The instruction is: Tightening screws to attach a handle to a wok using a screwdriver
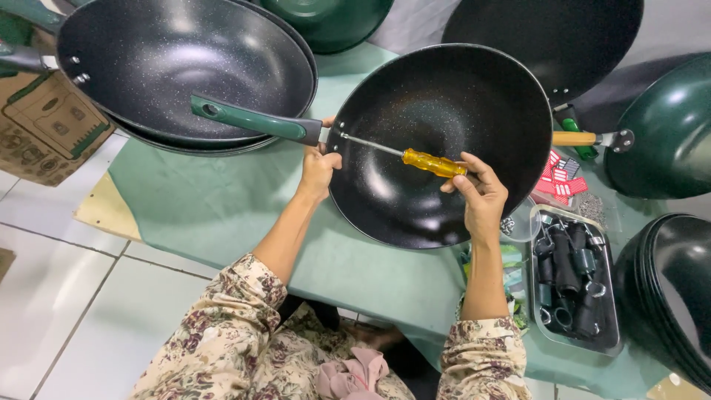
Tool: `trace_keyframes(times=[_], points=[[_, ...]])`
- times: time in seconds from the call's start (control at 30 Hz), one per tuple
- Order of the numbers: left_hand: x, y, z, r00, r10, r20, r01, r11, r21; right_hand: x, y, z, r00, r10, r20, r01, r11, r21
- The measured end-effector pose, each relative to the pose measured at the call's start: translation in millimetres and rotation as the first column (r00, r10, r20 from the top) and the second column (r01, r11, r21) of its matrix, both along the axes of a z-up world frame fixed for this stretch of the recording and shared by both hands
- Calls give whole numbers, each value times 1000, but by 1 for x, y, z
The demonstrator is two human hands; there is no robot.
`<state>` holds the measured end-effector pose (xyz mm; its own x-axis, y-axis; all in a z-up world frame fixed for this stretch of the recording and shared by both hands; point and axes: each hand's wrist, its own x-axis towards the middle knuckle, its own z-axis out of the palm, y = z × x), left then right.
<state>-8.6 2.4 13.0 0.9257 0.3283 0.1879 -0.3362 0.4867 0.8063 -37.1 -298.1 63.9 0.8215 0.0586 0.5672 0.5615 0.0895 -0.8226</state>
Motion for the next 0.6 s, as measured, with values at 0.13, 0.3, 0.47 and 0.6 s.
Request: trace_keyframes(times=[0.13,0.3,0.47,0.6], points=[[2,0,-6,1000,11,0,-11,1000,19,4,-3,-7,1000,-23,18,23,1000,5],[10,-1,-22,1000,-3,12,4,1000,-7,7,-5,-11,999,-38,-1,38,999,-8],[1,-3,-8,999,-17,48,17,1000,2,-5,6,7,999,-53,-9,53,997,-47],[4,2,-7,997,-13,75,13,1000,5,-9,9,15,999,-41,-6,41,996,-76]])
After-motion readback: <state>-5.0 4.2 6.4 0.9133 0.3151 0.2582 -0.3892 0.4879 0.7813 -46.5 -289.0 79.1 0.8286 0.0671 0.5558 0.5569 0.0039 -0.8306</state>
